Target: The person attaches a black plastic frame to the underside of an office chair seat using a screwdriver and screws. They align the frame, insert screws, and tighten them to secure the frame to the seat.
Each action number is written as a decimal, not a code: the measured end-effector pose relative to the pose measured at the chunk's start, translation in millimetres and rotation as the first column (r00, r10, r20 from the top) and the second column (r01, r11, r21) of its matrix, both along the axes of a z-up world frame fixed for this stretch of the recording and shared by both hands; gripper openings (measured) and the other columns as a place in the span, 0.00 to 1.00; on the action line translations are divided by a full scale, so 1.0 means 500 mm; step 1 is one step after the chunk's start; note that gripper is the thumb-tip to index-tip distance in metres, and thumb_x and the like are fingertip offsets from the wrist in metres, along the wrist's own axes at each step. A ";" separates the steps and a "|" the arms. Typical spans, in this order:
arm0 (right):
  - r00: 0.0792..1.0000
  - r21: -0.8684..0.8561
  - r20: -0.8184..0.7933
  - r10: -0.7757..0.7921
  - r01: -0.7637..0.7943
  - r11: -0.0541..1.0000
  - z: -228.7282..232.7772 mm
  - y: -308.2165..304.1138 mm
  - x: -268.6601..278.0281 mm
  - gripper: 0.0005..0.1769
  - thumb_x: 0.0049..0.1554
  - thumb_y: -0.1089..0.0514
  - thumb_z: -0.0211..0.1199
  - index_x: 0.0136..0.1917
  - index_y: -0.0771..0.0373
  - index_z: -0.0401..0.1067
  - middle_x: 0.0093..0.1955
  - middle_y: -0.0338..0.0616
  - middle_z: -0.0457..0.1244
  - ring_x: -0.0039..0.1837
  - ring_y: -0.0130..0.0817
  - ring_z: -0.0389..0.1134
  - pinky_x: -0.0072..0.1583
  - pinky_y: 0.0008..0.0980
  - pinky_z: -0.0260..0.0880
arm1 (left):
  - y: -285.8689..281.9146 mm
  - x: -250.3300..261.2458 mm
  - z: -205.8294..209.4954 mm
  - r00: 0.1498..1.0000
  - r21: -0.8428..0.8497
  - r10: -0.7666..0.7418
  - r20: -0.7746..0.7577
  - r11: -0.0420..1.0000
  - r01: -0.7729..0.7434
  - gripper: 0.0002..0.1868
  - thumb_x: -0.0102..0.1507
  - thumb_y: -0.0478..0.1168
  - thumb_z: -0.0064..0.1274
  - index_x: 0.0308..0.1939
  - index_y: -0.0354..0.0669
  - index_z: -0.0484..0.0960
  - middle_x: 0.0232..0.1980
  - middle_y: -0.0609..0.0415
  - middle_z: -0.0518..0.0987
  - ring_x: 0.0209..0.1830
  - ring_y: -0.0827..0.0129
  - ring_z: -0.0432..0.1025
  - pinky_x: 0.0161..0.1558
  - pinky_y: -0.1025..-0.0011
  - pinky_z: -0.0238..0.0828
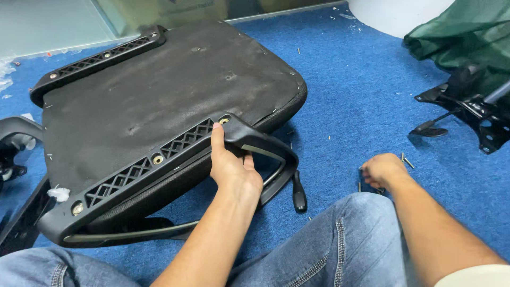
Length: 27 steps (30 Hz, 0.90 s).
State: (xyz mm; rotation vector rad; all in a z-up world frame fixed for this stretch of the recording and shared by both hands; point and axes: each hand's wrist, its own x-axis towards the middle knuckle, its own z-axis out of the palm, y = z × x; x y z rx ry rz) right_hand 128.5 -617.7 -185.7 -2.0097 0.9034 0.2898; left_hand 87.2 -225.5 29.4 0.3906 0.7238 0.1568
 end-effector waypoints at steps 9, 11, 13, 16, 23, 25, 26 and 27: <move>1.000 0.081 -0.011 0.024 -0.023 0.996 0.003 -0.091 -0.073 0.05 0.55 0.70 0.65 0.46 0.67 0.76 0.43 0.51 0.71 0.42 0.42 0.72 0.46 0.42 0.74 | -0.005 0.004 -0.018 0.998 0.044 -0.018 0.065 0.999 0.015 0.30 0.56 0.53 0.63 0.58 0.44 0.79 0.59 0.54 0.81 0.60 0.66 0.75 0.67 0.65 0.66; 0.997 0.007 -0.046 0.068 -0.067 0.998 0.023 -0.089 -0.087 0.07 0.53 0.70 0.70 0.46 0.68 0.77 0.42 0.54 0.69 0.41 0.45 0.70 0.44 0.45 0.72 | -0.004 0.005 -0.019 0.998 0.041 -0.011 0.065 0.999 0.009 0.30 0.56 0.53 0.63 0.58 0.43 0.78 0.59 0.53 0.81 0.60 0.66 0.75 0.68 0.65 0.66; 0.986 -0.086 -0.160 0.043 -0.057 0.995 0.041 -0.091 -0.108 0.08 0.51 0.70 0.73 0.46 0.71 0.80 0.42 0.58 0.71 0.41 0.48 0.73 0.46 0.46 0.76 | -0.006 0.004 -0.018 0.998 0.044 -0.015 0.065 0.999 0.012 0.31 0.56 0.53 0.63 0.59 0.43 0.78 0.58 0.53 0.81 0.60 0.65 0.75 0.68 0.65 0.66; 0.953 0.001 -0.302 0.023 -0.023 1.000 0.049 -0.082 -0.127 0.14 0.47 0.68 0.77 0.48 0.76 0.82 0.45 0.62 0.74 0.43 0.52 0.76 0.47 0.49 0.78 | -0.007 0.003 -0.016 0.997 0.044 -0.018 0.069 0.999 0.015 0.31 0.56 0.53 0.63 0.59 0.43 0.78 0.58 0.53 0.81 0.60 0.65 0.76 0.67 0.65 0.68; 0.872 -0.454 -0.427 0.238 -0.435 0.778 -0.019 -0.059 -0.104 0.29 0.44 0.52 0.79 0.57 0.68 0.81 0.58 0.62 0.70 0.59 0.53 0.72 0.61 0.44 0.73 | -0.009 -0.003 -0.009 0.998 0.015 -0.019 0.062 1.000 0.018 0.30 0.57 0.52 0.63 0.59 0.42 0.77 0.59 0.51 0.81 0.61 0.65 0.76 0.69 0.67 0.67; 0.910 -0.507 -0.378 0.171 -0.358 0.784 -0.033 -0.044 -0.085 0.39 0.42 0.54 0.81 0.64 0.69 0.72 0.60 0.65 0.66 0.62 0.57 0.68 0.62 0.46 0.70 | -0.008 -0.002 -0.007 0.998 0.014 -0.015 0.065 1.000 0.014 0.30 0.56 0.51 0.63 0.59 0.42 0.78 0.59 0.52 0.81 0.61 0.66 0.76 0.69 0.67 0.67; 0.926 -0.535 -0.352 0.138 -0.320 0.782 -0.031 -0.039 -0.078 0.45 0.41 0.54 0.83 0.67 0.69 0.67 0.61 0.66 0.64 0.64 0.59 0.66 0.62 0.47 0.68 | -0.007 -0.002 -0.007 0.998 0.012 -0.011 0.059 1.000 0.010 0.30 0.56 0.51 0.63 0.59 0.42 0.78 0.60 0.52 0.81 0.61 0.66 0.75 0.69 0.66 0.66; 0.930 -0.506 -0.320 0.183 -0.331 0.796 -0.026 -0.033 -0.074 0.41 0.42 0.56 0.81 0.65 0.69 0.69 0.59 0.63 0.66 0.62 0.57 0.69 0.62 0.46 0.69 | -0.006 -0.002 -0.007 0.999 0.011 -0.007 0.054 1.000 0.006 0.30 0.56 0.51 0.63 0.59 0.42 0.78 0.60 0.53 0.81 0.61 0.66 0.75 0.69 0.66 0.66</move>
